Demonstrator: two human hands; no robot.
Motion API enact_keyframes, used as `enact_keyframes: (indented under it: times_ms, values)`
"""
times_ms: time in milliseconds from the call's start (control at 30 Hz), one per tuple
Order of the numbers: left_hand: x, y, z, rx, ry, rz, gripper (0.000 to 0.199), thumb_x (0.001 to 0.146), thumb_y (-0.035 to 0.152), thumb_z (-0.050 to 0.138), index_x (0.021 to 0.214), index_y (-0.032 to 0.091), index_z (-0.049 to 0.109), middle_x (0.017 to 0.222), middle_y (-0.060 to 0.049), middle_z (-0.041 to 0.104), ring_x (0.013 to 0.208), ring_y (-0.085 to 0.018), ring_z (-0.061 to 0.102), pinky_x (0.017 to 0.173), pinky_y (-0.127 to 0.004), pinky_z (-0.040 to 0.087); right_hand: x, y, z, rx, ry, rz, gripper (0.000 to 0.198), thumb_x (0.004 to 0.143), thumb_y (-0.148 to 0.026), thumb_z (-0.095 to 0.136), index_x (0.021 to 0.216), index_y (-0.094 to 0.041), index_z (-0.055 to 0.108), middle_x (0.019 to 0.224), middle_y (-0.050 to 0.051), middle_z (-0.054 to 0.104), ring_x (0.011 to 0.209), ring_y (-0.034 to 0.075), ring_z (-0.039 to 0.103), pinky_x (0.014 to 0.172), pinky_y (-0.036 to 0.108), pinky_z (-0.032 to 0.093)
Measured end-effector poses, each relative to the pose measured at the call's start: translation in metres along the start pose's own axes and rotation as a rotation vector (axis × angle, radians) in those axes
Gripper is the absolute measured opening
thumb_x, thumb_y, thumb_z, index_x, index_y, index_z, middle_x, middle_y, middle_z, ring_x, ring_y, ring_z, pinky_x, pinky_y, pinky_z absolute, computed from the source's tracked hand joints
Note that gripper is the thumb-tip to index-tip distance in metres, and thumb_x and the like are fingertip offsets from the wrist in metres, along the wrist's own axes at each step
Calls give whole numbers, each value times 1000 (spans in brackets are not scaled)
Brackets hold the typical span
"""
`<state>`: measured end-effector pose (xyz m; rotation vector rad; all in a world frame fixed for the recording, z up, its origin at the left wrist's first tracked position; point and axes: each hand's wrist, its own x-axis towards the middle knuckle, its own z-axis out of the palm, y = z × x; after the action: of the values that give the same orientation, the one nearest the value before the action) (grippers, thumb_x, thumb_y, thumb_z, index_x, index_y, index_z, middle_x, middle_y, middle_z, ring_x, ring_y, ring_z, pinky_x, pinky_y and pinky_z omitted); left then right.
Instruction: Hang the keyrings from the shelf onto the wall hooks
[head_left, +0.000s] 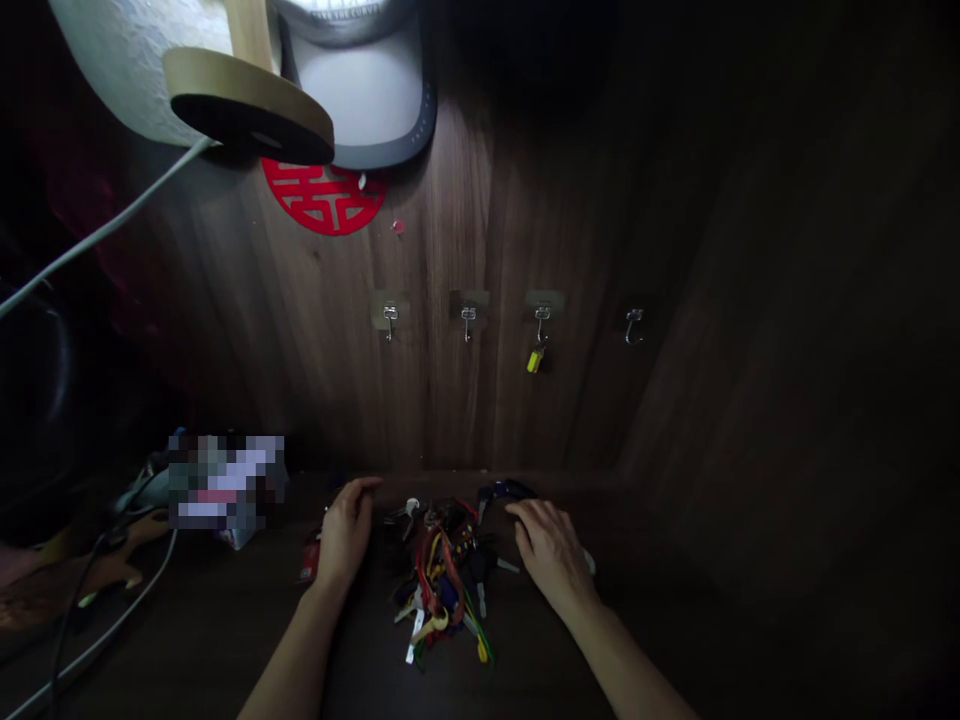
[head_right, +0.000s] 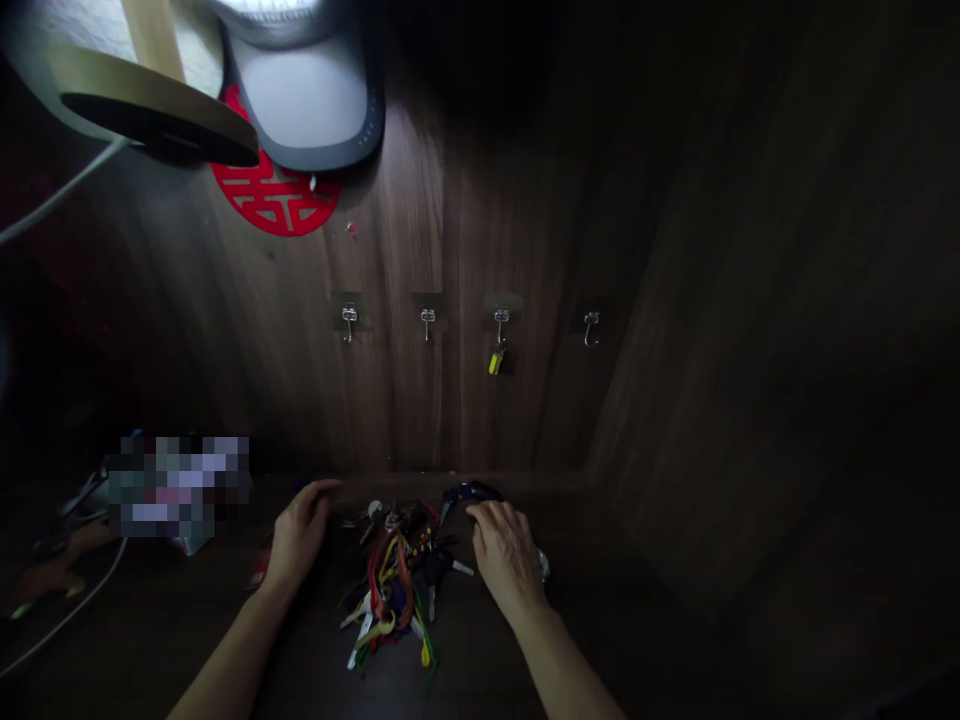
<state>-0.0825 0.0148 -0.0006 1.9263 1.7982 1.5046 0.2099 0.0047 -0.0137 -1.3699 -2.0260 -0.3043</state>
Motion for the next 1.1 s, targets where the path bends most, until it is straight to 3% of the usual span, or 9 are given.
enact_keyframes:
  times_ms: [100, 233, 400, 567, 700, 933, 1100]
  values:
    - [2, -2, -5, 32, -128, 22, 26, 83, 30, 41, 91, 23, 65, 89, -3, 70, 86, -20, 65, 81, -32, 49, 2, -13, -9, 116, -48, -103, 33, 88, -16, 41, 115, -26, 56, 106, 6, 64, 98, 21, 56, 86, 39, 41]
    - [-1, 2, -6, 108, -335, 102, 20, 79, 32, 51, 83, 23, 68, 88, -4, 71, 88, -22, 64, 84, -34, 46, 3, -31, -20, 255, -232, -255, 40, 89, -23, 45, 129, -29, 47, 121, 5, 59, 111, 20, 51, 93, 39, 41]
    - [-3, 4, -6, 141, -431, 95, 19, 73, 30, 59, 89, 25, 70, 94, -4, 71, 92, -24, 62, 85, -36, 44, 3, -38, -21, 277, -317, -276, 30, 90, -25, 47, 118, -32, 56, 119, 2, 60, 111, 19, 52, 91, 36, 43]
    - [-1, 0, -3, 26, -437, 77, 15, 78, 29, 54, 78, 23, 68, 84, -4, 71, 83, -21, 64, 78, -31, 47, 4, -32, -15, 241, -241, -188, 22, 93, -25, 42, 97, -27, 63, 98, 3, 62, 95, 18, 57, 81, 34, 46]
    - [2, 5, -3, -43, -345, 89, 20, 81, 35, 51, 76, 22, 66, 81, -4, 70, 80, -21, 64, 77, -31, 47, 5, -29, -12, 203, -208, -149, 24, 94, -26, 39, 87, -24, 62, 91, 3, 62, 89, 18, 57, 77, 34, 46]
    - [-2, 31, 4, -312, -165, -83, 25, 80, 43, 51, 81, 20, 61, 74, 0, 66, 72, -18, 63, 68, -26, 48, 7, -29, -12, 234, -69, -120, 20, 93, -24, 40, 95, -25, 60, 93, 4, 62, 89, 19, 58, 78, 35, 45]
    - [-16, 60, 25, -633, -283, -190, 27, 77, 45, 58, 76, 17, 59, 69, 0, 65, 67, -16, 61, 64, -24, 48, 9, -38, -11, 331, 7, -121, 19, 92, -24, 42, 107, -23, 54, 99, 6, 63, 96, 20, 56, 83, 37, 43]
